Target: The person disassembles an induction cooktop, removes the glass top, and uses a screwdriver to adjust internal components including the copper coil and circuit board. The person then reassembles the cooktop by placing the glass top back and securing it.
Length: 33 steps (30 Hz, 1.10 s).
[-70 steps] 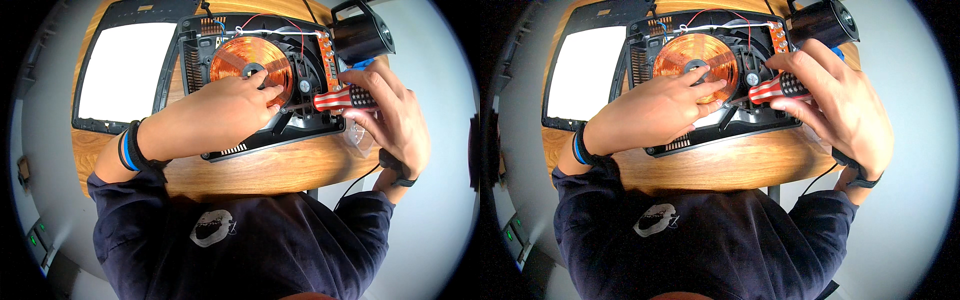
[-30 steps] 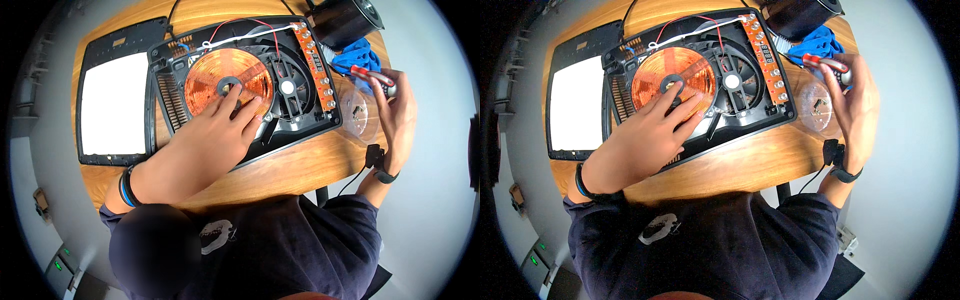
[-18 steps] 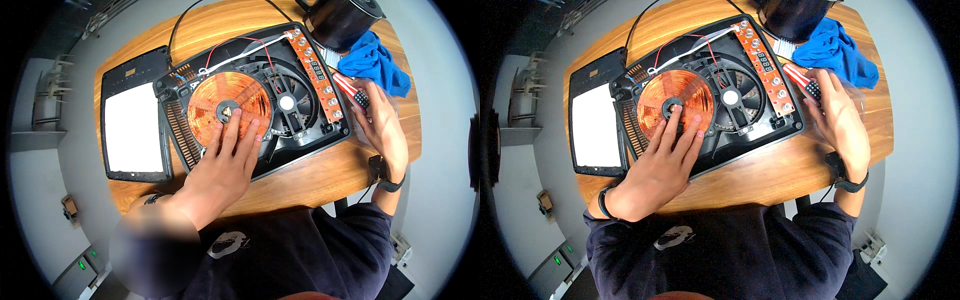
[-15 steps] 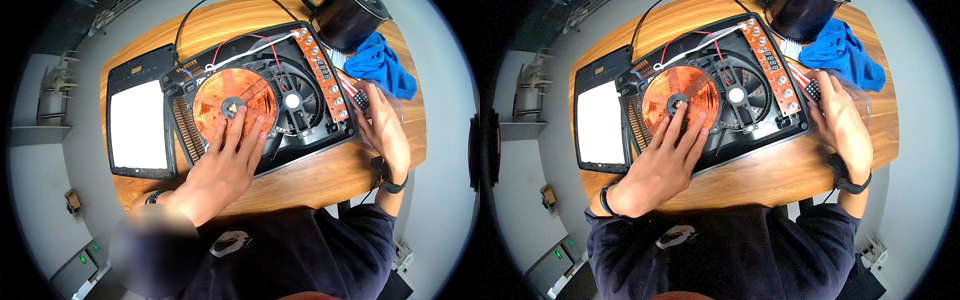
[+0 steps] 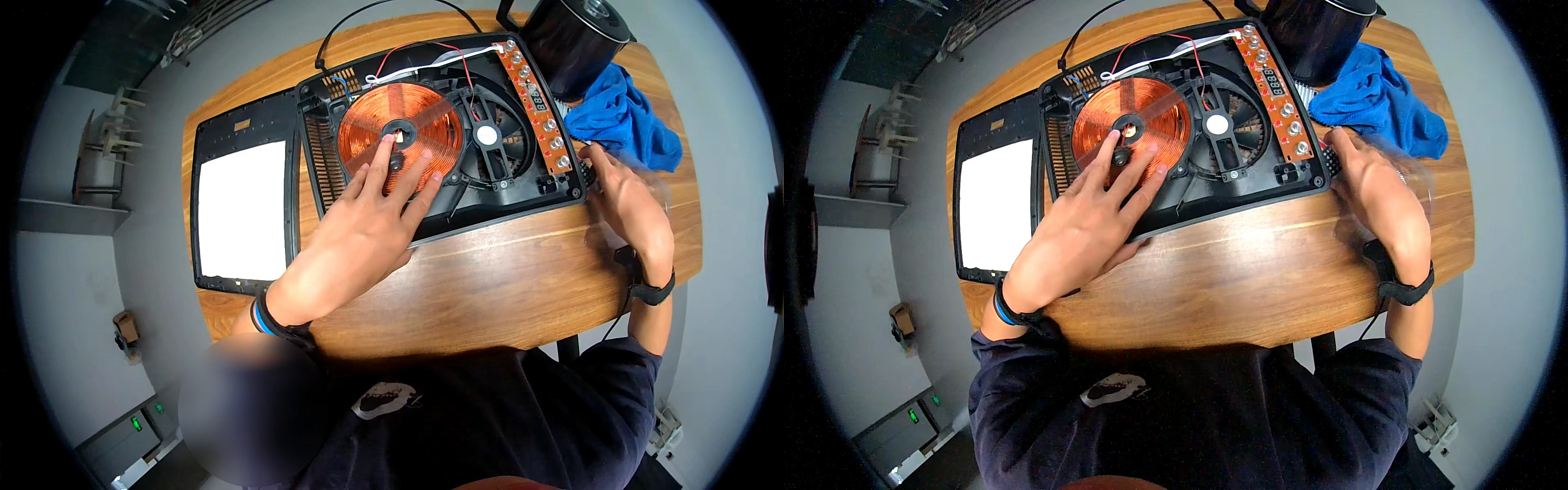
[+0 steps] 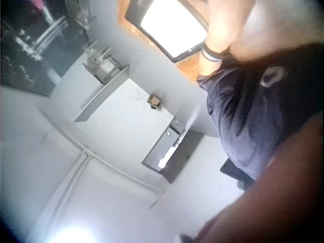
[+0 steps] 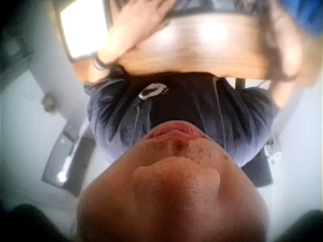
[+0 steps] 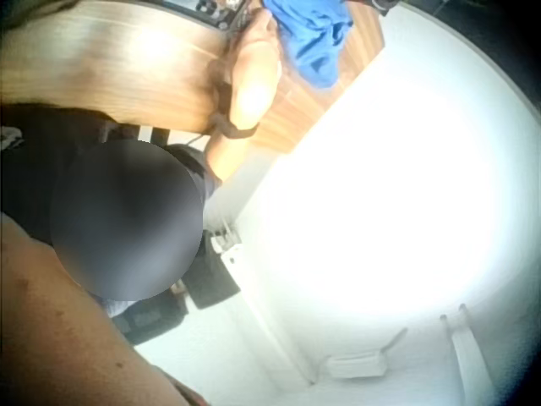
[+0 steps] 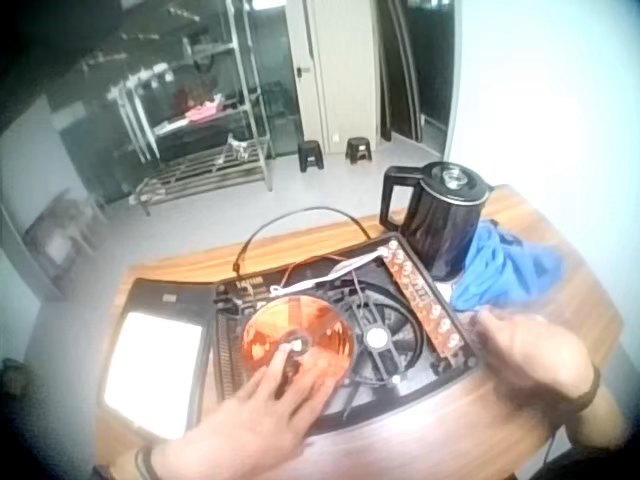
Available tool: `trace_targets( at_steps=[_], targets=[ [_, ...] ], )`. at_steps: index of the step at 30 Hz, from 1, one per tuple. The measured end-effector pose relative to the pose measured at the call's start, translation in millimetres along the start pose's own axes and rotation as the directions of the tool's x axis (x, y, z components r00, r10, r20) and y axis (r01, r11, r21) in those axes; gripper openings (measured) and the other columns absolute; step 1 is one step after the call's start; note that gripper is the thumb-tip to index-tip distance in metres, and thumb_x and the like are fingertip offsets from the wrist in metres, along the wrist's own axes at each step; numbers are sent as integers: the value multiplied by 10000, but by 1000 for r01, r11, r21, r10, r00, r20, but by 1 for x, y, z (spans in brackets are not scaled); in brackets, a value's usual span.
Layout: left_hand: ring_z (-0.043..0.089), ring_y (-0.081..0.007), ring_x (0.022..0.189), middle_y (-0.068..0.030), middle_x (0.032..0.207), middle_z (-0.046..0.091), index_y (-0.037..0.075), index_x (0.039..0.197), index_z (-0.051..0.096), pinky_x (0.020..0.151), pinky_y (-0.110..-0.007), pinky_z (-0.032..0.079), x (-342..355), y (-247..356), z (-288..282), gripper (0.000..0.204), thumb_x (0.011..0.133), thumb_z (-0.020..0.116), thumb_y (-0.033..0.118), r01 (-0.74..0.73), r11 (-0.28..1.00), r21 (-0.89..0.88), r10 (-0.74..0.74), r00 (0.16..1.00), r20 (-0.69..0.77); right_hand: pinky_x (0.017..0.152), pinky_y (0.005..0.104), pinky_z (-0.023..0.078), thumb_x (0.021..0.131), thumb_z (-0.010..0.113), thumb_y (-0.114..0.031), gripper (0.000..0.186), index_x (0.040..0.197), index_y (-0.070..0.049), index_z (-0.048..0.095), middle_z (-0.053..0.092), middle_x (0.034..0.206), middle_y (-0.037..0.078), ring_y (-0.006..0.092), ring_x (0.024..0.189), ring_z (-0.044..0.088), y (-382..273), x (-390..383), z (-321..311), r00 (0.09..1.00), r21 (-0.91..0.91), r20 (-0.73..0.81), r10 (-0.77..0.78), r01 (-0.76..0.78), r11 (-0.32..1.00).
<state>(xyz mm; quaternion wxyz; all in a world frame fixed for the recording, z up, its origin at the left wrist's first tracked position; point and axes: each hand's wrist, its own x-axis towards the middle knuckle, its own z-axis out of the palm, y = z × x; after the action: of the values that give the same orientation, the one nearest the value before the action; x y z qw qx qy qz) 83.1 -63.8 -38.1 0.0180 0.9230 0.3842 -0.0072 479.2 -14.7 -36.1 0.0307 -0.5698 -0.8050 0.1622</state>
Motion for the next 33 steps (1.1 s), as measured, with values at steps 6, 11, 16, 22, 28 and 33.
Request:
trace_targets(
  at_steps=[6,11,16,22,28,33],
  targets=[
    [375,-505,1667,-245,1794,408,50,1685,531,1307,-542,460,-6,-11,-8,901,950,870,445,18,994,-110,-19,1000,-12,989,551,567,949,799,-5,487,1395,-37,607,743,1263,258,502,1213,692,-10,-6,-14,997,-40,73,4,-1,999],
    [436,-517,1628,-258,1828,352,37,1707,492,1299,-549,462,-13,-22,-11,902,989,831,467,34,976,-216,-38,999,-16,1022,525,567,955,836,-70,430,1344,-22,659,721,1279,231,460,1235,684,-8,-10,-15,989,-137,4,-149,148,979],
    [555,-458,1550,-223,1816,393,26,1695,494,1229,-524,532,-21,-30,-14,816,1023,821,353,79,965,-248,-92,995,-39,1039,496,564,973,832,-96,357,1288,3,696,677,1325,189,422,1246,671,2,-18,-20,963,-107,-194,-185,166,980],
    [580,-470,1511,-237,1791,421,9,1659,526,1179,-516,562,-25,-35,-20,769,1018,829,306,115,963,-246,-125,992,-25,883,476,603,968,825,-39,235,1124,25,660,743,1069,202,387,1003,750,34,-36,-32,964,15,-88,251,-250,968],
    [598,-436,1520,-241,1720,533,36,1630,591,1239,-513,528,-26,-34,-18,662,1071,765,346,96,991,-92,-101,994,-46,930,433,630,817,920,-61,472,1230,1,699,797,1144,193,345,1048,786,41,-31,-34,900,-71,266,346,-340,938],
    [608,-431,1508,-244,1669,588,30,1564,665,1237,-504,531,-21,-38,-22,559,1092,739,320,66,992,-110,-70,997,-40,928,424,636,745,921,-16,629,1338,-23,711,807,1103,176,344,1029,795,57,-31,-25,935,-9,276,222,-229,973]
  ],
)
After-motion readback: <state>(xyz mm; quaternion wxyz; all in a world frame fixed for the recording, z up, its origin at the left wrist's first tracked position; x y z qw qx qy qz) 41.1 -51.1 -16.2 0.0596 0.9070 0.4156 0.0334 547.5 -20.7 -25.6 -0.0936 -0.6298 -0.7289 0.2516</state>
